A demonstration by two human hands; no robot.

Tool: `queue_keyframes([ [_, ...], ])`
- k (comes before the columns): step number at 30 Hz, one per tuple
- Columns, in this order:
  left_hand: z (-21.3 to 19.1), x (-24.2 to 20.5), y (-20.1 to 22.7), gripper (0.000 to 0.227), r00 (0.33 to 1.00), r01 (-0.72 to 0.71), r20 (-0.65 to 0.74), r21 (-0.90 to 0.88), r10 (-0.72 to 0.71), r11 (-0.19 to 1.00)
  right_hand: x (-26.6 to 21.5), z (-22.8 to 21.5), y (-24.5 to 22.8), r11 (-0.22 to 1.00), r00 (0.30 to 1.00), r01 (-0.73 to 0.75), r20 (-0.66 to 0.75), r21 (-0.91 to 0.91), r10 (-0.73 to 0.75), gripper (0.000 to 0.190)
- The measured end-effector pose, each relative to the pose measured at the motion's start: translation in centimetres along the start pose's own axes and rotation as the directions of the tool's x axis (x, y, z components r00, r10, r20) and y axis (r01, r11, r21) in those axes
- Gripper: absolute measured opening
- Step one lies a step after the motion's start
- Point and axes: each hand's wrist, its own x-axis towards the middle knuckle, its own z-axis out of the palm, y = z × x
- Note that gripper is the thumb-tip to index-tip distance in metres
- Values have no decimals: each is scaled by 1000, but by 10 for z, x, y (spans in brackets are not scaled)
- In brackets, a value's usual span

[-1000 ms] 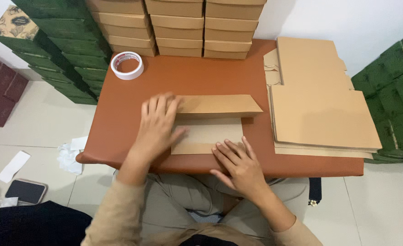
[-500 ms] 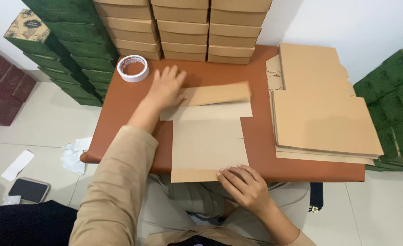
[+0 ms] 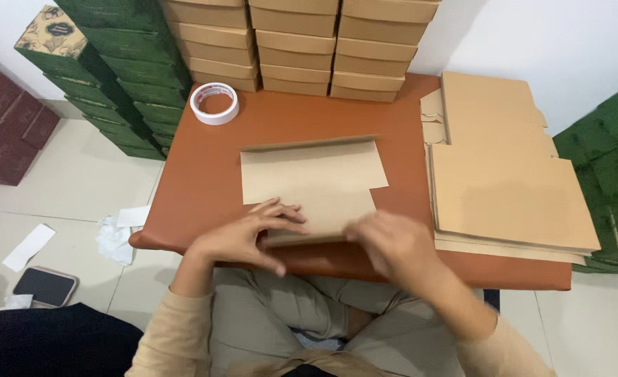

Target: The person folds a flat cardboard sheet into a box shape by hand, folding the side flaps and tucking the tabs into slots to secure the structure. The person then closes the top flaps to complete the box.

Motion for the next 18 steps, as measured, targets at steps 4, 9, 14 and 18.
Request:
queue_keyframes([
  [4,22,-4,-30,49,923,263,-289,-9,-255,965,65,-7,30,931,915,-311,324,190,239,8],
  [9,53,1,-63,46,623,522,-694,26,-360,852,106,34,71,891,643,-453,696,11,318,21],
  [14,49,5,-14,97,556,596,-756,73,-346,799,88,84,89,880,607,-472,741,44,288,23],
  [18,42,5,-13,51,708,550,-669,323,-226,770,66,102,89,910,717,-408,643,71,271,21],
])
